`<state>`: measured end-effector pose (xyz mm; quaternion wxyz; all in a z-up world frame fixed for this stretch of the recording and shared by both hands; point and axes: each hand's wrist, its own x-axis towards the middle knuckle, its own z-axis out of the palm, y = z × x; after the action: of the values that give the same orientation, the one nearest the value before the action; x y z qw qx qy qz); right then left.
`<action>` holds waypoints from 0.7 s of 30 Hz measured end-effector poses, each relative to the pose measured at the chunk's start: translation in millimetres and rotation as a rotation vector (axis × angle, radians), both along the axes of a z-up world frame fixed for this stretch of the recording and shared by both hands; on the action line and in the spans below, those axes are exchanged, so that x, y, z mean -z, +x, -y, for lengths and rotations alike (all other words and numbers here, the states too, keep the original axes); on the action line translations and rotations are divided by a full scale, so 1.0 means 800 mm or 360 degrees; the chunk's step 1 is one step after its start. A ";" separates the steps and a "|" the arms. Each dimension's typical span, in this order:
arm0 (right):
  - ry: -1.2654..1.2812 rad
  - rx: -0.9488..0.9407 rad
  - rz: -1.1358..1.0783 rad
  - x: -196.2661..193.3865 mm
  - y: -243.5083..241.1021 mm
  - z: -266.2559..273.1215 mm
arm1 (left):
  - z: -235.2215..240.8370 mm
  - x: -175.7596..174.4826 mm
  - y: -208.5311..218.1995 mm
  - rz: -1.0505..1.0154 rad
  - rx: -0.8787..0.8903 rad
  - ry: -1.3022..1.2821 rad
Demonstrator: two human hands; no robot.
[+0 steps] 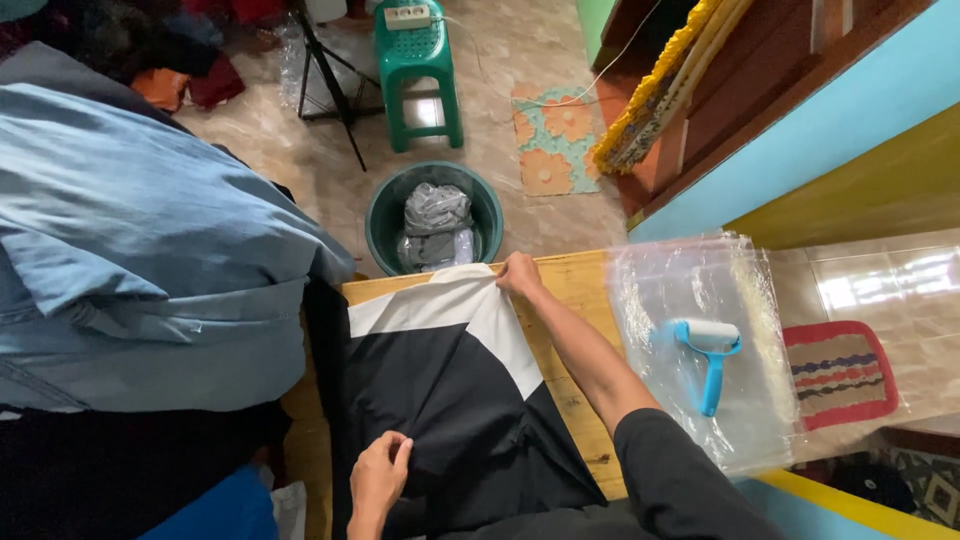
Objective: The person uses a lint roller on a black garment laid on a wooden table, then folds the garment by hand. The person smooths the fabric and folds it into a smaller rectangular shape.
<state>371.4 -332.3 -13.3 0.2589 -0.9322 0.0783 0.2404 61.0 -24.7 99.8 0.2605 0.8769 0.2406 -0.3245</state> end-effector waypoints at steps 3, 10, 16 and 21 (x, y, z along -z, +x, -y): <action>0.0102 0.0130 0.0205 0.006 -0.002 -0.003 | 0.001 0.035 -0.007 0.0170 -0.0041 -0.0072; -0.0028 0.0091 0.0419 0.055 0.022 0.021 | 0.016 0.052 0.017 0.0118 -0.0234 0.0164; 0.0097 0.0146 0.0712 0.067 0.002 0.034 | 0.008 0.106 0.011 0.0875 -0.0050 0.0504; 0.0339 0.0234 0.0987 0.015 -0.130 -0.003 | 0.033 0.113 -0.006 0.1250 0.0167 0.0735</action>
<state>267.5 -330.2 -25.6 0.3829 -0.9206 0.0372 -0.0671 56.6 -51.2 9.2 0.1128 0.9796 0.1451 0.0818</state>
